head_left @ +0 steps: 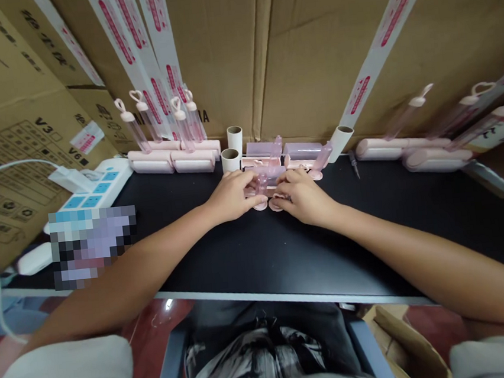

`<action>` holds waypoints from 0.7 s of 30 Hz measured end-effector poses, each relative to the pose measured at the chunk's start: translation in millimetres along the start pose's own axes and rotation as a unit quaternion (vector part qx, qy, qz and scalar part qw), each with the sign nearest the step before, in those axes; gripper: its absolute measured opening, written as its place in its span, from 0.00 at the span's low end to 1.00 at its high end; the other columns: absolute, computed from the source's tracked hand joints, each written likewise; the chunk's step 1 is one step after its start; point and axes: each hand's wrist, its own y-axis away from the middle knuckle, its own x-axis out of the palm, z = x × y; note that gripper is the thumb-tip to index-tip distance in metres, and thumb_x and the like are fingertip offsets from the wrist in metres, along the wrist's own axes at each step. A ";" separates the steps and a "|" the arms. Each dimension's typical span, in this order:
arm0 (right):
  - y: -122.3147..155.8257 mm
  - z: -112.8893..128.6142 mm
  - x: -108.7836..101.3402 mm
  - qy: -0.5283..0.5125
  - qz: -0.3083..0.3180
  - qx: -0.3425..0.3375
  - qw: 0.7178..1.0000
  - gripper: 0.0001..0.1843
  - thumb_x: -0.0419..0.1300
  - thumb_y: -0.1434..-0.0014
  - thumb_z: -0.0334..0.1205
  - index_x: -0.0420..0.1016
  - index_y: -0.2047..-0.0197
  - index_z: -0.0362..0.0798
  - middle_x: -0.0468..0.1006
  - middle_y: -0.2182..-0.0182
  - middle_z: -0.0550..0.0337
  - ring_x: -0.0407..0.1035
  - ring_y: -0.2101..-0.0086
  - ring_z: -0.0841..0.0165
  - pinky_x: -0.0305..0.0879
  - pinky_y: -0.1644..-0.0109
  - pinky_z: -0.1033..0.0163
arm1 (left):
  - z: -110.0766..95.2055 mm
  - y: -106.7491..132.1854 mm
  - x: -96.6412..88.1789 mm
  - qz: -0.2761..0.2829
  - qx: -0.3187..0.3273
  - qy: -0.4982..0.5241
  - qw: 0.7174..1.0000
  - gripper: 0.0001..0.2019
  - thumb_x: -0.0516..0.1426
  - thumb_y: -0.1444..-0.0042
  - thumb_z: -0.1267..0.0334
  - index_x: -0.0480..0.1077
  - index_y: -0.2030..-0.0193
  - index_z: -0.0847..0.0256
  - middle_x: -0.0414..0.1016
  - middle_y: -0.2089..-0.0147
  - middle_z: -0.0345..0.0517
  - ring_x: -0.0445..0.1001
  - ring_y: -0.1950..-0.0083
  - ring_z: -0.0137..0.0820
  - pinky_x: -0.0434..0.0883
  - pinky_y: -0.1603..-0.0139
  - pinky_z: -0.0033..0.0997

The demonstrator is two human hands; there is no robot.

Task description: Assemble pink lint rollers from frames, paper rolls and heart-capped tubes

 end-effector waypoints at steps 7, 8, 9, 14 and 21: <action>12.1 -4.5 -12.7 0.013 -0.103 0.026 0.994 0.15 0.70 0.32 0.49 0.82 0.49 0.47 0.80 0.53 0.46 0.71 0.50 0.50 0.68 0.41 0.45 | 1.0 2.0 1.7 -0.036 0.023 0.076 0.996 0.29 0.72 0.45 0.60 0.70 0.38 0.58 0.84 0.46 0.49 0.83 0.45 0.42 0.77 0.38 0.49; 15.3 -8.2 -19.1 0.018 -0.113 0.033 0.993 0.15 0.69 0.31 0.50 0.81 0.49 0.47 0.81 0.53 0.47 0.72 0.50 0.51 0.67 0.41 0.46 | 0.2 2.6 1.6 -0.040 0.026 0.084 0.995 0.30 0.73 0.45 0.59 0.70 0.37 0.58 0.83 0.44 0.50 0.84 0.44 0.42 0.78 0.38 0.49; 18.7 -14.3 -26.7 0.024 -0.121 0.043 0.991 0.15 0.68 0.30 0.50 0.81 0.49 0.47 0.82 0.53 0.46 0.73 0.51 0.52 0.67 0.41 0.47 | -0.7 3.1 1.2 -0.041 0.029 0.092 0.994 0.32 0.73 0.45 0.57 0.69 0.36 0.57 0.82 0.40 0.52 0.83 0.43 0.42 0.78 0.38 0.48; 41.6 -98.7 -86.2 0.103 -0.208 0.236 0.944 0.11 0.72 0.33 0.41 0.83 0.50 0.46 0.84 0.52 0.44 0.73 0.50 0.57 0.65 0.41 0.52 | -3.7 3.7 -4.7 -0.089 0.062 0.087 0.990 0.37 0.72 0.44 0.48 0.66 0.32 0.58 0.79 0.36 0.57 0.81 0.40 0.44 0.77 0.36 0.50; 99.1 -265.6 -158.6 0.218 -0.396 0.542 0.709 0.44 0.79 0.46 0.27 0.69 0.30 0.28 0.79 0.42 0.16 0.78 0.48 0.50 0.70 0.48 0.44 | -29.0 8.4 -25.3 -0.324 0.295 0.007 0.899 0.24 0.67 0.37 0.58 0.68 0.37 0.57 0.79 0.46 0.51 0.79 0.45 0.41 0.78 0.43 0.46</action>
